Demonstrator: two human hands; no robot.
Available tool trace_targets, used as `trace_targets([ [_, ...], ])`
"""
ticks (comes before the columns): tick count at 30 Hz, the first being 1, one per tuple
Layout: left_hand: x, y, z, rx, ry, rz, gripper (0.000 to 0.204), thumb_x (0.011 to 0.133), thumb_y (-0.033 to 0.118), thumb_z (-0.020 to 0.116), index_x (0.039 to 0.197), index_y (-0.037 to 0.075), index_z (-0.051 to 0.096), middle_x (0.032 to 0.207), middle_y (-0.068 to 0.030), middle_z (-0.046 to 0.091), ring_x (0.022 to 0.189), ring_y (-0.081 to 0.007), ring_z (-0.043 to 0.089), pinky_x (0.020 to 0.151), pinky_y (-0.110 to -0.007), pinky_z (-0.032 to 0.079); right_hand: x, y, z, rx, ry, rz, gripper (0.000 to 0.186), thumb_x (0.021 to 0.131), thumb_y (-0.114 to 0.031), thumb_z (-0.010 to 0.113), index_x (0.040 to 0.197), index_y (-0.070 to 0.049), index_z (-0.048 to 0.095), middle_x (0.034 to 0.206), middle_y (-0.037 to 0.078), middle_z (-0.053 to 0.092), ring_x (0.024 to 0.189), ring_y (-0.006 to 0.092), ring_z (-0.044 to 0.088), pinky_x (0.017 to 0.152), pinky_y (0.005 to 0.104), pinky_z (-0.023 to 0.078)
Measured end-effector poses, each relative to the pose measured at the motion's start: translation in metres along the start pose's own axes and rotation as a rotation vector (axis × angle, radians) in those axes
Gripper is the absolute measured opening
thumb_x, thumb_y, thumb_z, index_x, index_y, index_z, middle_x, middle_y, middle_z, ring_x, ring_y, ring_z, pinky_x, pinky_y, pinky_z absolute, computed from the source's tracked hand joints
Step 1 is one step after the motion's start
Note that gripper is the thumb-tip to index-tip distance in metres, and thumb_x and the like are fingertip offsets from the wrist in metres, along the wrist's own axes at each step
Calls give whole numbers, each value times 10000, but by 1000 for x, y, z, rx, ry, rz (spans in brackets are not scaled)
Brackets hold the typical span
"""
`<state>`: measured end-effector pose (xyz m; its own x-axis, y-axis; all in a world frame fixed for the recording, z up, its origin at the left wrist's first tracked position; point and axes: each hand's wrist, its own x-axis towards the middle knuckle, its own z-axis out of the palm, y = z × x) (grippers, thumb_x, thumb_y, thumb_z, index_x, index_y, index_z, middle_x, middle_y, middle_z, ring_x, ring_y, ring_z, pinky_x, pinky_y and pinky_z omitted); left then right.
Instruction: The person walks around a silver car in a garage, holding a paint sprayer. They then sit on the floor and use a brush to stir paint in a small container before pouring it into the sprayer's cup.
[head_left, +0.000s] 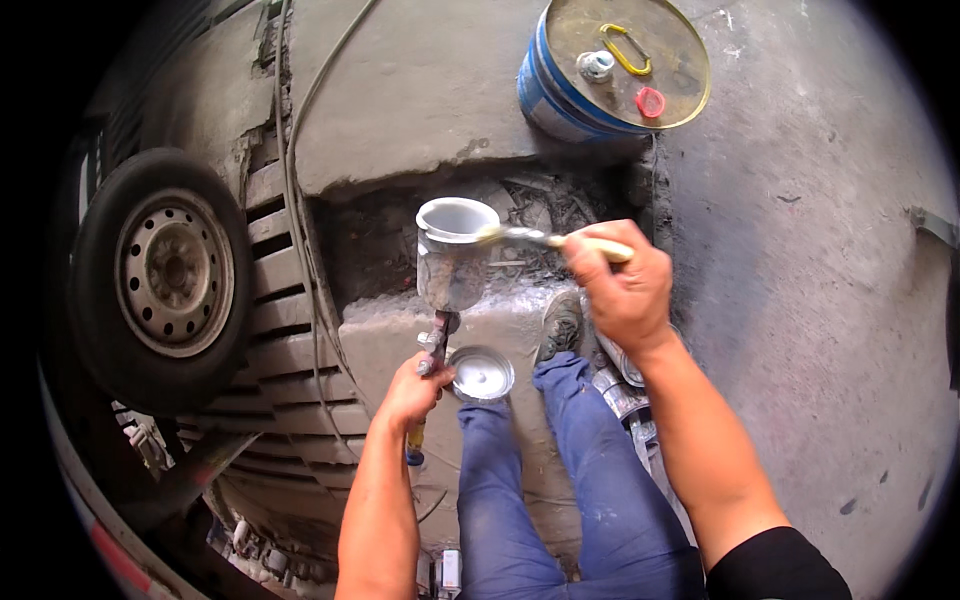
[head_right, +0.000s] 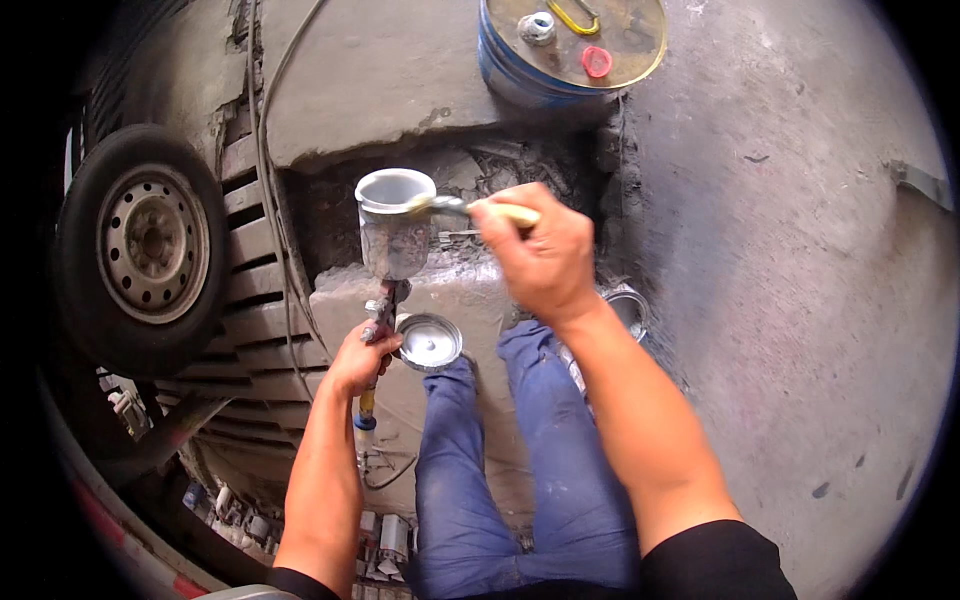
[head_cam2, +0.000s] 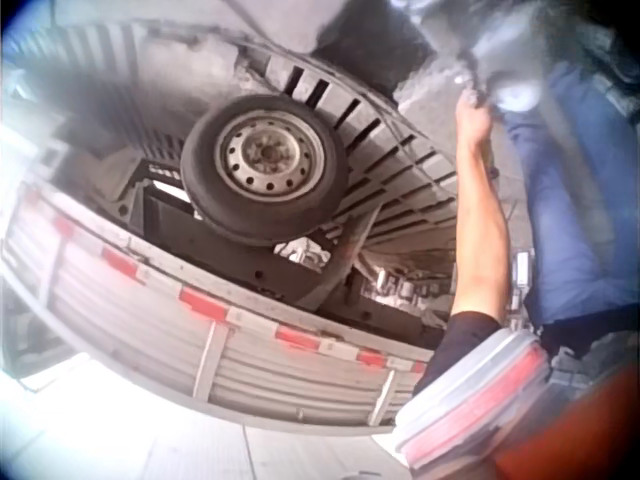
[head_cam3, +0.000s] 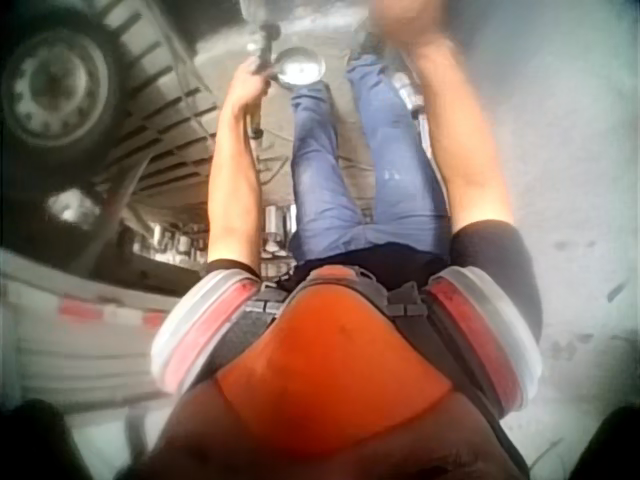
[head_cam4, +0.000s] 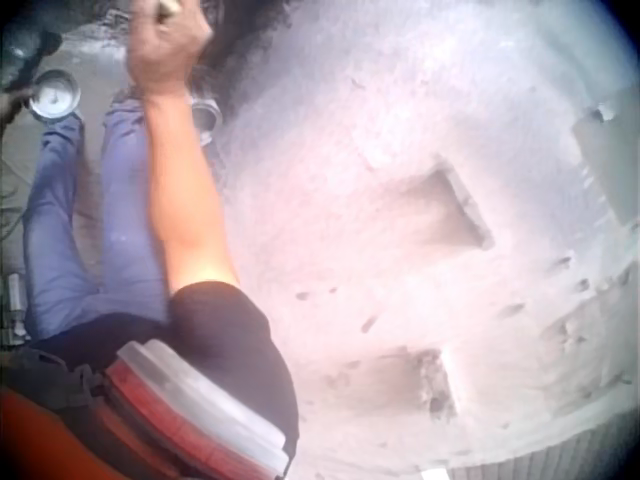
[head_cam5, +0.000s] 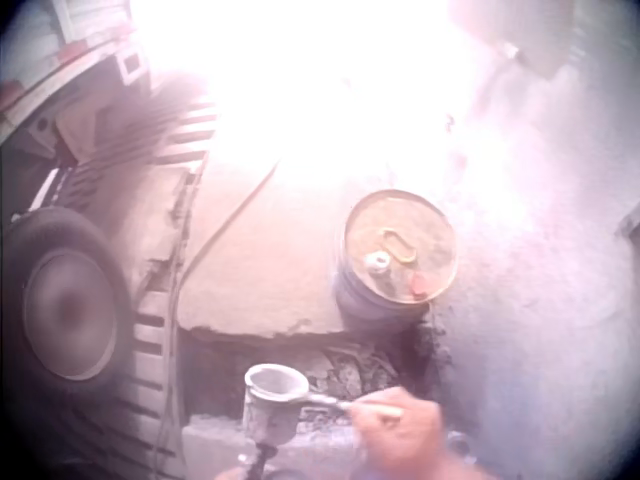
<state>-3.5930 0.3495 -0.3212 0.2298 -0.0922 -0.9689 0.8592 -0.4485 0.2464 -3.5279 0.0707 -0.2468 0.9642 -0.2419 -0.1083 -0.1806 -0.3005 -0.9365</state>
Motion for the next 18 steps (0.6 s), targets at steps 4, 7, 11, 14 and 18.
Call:
trace_targets([
  [4,1,-10,-15,-36,-99,10,160,862,136,660,813,63,526,662,-15,526,553,-110,454,486,-279,363,-2,-9,2,209,-5,71,115,871,-117,682,891,-9,650,697,21,628,621,49,542,552,225,449],
  [7,-2,-8,-19,-60,-184,-41,165,852,142,667,783,75,532,632,-17,515,536,-119,461,471,-281,345,2,-12,5,187,-110,43,113,871,-126,682,890,-17,657,726,16,632,638,50,546,560,227,448],
  [11,-9,-10,-26,-195,-277,-50,194,854,160,680,752,71,541,586,-11,493,496,-112,443,437,-271,309,14,17,-24,328,61,235,117,911,-142,638,933,-34,596,696,7,591,605,48,531,556,197,459],
  [14,-10,-18,-36,-179,-319,-46,199,853,182,688,759,74,549,593,-16,503,502,-109,450,432,-265,300,9,-11,-10,477,-88,140,115,903,-134,645,927,-32,597,707,11,599,611,52,540,555,202,463],
  [18,-17,-5,-34,-156,-379,-116,208,817,194,727,789,70,562,616,-30,532,487,-123,460,442,-267,332,35,24,-23,364,24,244,122,910,-152,639,876,-43,596,714,23,608,606,63,551,553,208,467],
])
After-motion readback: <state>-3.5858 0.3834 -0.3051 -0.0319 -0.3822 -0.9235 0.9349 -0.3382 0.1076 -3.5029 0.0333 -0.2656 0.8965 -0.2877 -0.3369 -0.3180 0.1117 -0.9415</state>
